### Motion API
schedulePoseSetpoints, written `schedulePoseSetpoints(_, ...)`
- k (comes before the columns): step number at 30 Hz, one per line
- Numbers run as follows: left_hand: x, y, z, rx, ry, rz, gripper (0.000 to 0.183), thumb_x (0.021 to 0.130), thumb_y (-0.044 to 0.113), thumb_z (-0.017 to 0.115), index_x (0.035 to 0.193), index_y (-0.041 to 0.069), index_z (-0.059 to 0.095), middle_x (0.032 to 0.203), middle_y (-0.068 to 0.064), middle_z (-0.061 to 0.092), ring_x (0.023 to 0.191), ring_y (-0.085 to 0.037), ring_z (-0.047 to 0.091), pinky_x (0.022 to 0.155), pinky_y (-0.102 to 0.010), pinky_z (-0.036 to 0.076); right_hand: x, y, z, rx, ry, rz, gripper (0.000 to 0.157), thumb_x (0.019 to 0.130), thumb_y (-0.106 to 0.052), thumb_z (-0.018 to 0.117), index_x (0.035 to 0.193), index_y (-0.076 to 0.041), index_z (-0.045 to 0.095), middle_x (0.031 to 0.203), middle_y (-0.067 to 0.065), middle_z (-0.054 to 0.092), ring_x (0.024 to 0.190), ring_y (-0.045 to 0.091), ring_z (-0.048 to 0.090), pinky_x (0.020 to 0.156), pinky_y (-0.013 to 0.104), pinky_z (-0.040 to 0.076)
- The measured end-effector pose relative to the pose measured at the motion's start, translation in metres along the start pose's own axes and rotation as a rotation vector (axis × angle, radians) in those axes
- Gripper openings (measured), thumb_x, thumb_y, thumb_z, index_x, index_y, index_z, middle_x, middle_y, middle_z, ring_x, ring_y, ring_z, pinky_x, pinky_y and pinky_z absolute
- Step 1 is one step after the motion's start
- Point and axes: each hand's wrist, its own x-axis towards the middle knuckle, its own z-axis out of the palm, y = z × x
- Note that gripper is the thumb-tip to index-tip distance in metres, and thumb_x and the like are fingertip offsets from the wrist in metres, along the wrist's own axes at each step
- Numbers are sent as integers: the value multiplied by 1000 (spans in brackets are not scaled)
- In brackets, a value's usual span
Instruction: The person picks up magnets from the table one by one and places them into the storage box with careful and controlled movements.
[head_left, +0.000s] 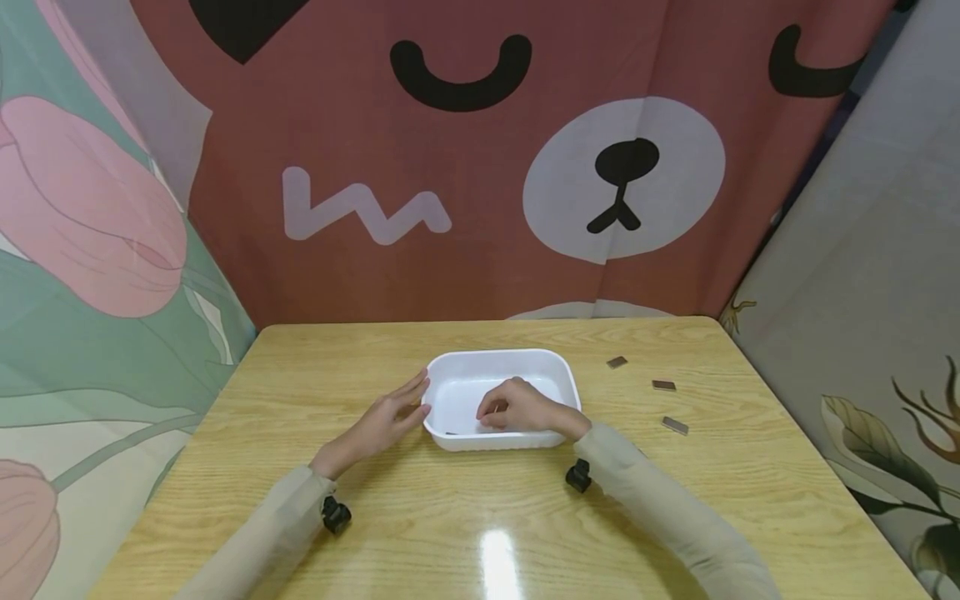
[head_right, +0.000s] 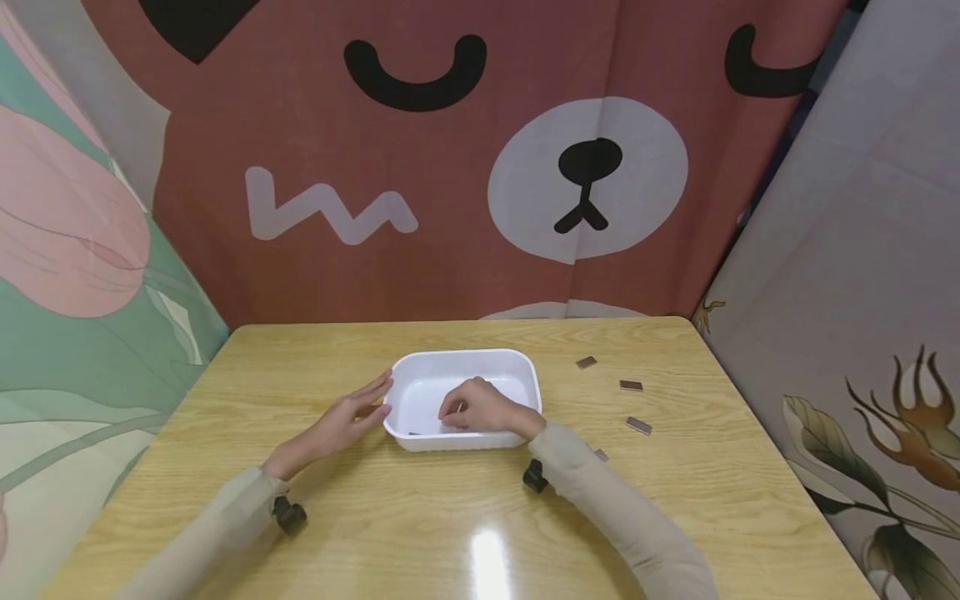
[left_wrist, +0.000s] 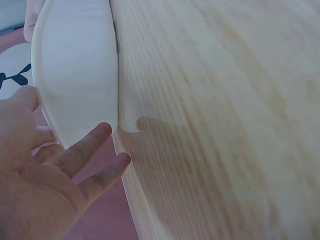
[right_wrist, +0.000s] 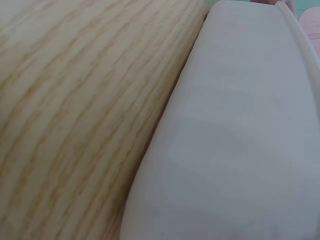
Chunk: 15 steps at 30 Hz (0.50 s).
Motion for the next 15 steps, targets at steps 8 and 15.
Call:
schedulePoseSetpoints(8,0,0,0,16,9,16,59,104,30,54,150,-3,35,161,-11,18,120,-27,59,103,-32,46,-2,-2,-1,-12,7,-33,6,92,-6,71,92,-4,77,78,2,73,70,3,64,66,20,54)
schedulePoseSetpoints(15,0,-2,0,16,5,10,60,104,31,53,150,-2,34,161,-9,18,121,-26,58,104,-33,45,-3,3,-1,-13,6,-21,7,92,-9,71,93,-5,77,80,-2,73,71,4,65,67,22,55)
